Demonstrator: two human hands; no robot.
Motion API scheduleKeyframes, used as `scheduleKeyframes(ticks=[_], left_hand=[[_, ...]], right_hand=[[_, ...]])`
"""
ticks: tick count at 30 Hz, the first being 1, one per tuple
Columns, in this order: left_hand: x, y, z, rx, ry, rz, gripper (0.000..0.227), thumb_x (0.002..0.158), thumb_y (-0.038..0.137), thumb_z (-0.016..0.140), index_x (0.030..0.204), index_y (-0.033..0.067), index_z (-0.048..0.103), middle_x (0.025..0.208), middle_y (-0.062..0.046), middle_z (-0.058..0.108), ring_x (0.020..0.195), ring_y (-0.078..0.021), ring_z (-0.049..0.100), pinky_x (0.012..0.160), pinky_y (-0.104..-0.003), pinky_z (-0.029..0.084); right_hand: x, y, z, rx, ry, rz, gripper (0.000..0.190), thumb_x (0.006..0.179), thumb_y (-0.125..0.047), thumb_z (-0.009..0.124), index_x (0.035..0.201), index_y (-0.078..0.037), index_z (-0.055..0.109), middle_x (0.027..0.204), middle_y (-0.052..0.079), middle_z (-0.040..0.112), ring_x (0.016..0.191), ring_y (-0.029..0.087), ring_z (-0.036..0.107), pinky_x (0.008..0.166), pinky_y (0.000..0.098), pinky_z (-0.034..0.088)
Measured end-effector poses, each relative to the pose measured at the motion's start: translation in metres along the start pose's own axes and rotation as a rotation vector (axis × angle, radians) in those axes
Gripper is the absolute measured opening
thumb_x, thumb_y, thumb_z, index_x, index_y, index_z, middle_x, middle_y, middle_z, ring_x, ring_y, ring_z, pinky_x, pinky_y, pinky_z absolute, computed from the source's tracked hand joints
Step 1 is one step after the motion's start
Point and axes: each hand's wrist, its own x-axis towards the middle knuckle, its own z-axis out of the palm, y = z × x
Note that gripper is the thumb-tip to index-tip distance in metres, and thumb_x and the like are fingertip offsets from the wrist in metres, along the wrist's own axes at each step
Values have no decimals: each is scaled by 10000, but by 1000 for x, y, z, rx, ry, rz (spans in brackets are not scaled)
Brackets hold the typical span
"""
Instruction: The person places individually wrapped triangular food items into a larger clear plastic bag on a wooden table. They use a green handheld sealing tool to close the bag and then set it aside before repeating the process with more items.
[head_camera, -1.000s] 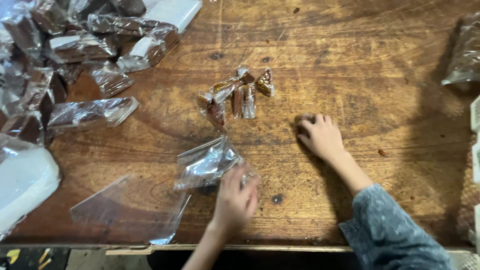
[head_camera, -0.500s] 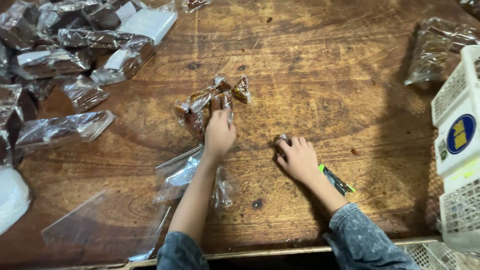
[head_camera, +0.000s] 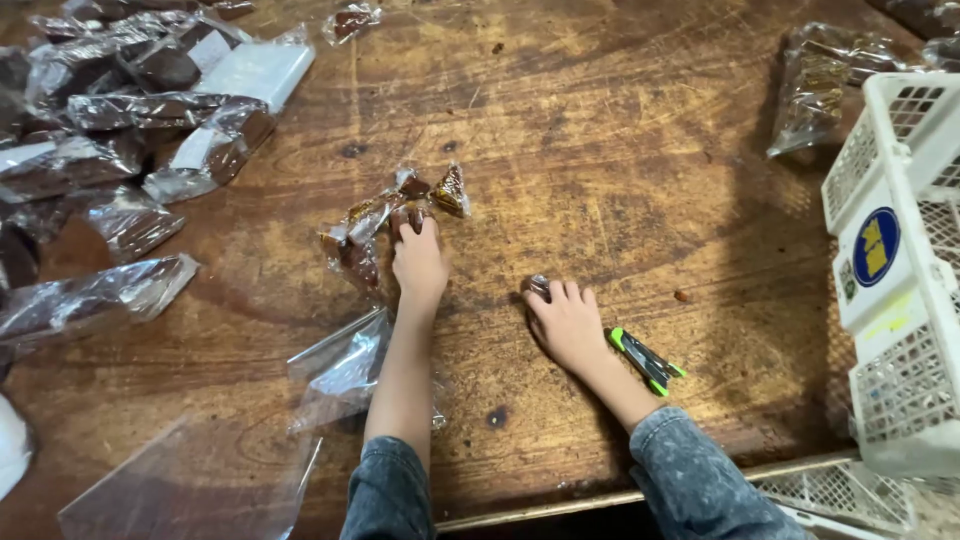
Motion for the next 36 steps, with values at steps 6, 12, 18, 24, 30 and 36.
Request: scheduleKeyframes(ticks=[6,12,18,24,30,36], left_hand=[[-22,-24,-3,-522,12,-144,336,792,174,737,1048,258,537,1143,-127,556,1138,-393,662,963,-447,552],[-92,20,-23,-755,-99,-149,359,734,112,716,1063,190,596,899,-121,718,674,-285,762,688,-378,607],[-176,68,-48,-818,-227,143,453,834,48,629,1272,63,513,1178,-282,602,1143,-506,635,884,-551,583],[-192,60,-67,-829,-296,130,552,895,100,639,1392,-7,425,1327,-354,521,1234,-535,567,896,-449,642],[-191,56,-56,-837,-304,138,559,891,130,676,1389,12,451,1316,-312,534,1236,-475,587,890,-414,651],[-192,58,-55,-834,-299,150,565,898,151,670,1404,33,448,1360,-309,516,1247,-456,585,899,-389,652]], right_hand=[[11,19,-30,587,-59,189,424,872,-205,680,1292,-201,616,1091,133,703,1110,362,662,888,476,503],[2,-6,-9,1632,89,815,425,878,-188,832,1250,-51,677,1127,171,714,1011,288,699,833,440,587],[-17,-32,16,2070,-78,951,461,1008,-348,650,1395,-106,583,1230,175,669,1093,306,671,906,526,562],[-26,30,135,1925,-25,858,423,1011,-365,686,1353,-129,609,1148,130,685,1029,262,673,852,503,578],[-13,-8,52,1928,-36,856,414,1002,-374,677,1312,-103,637,1074,128,696,932,246,686,769,464,608],[-13,-12,45,1925,-24,878,405,1006,-379,681,1285,-90,636,1020,156,690,853,269,702,681,455,619]])
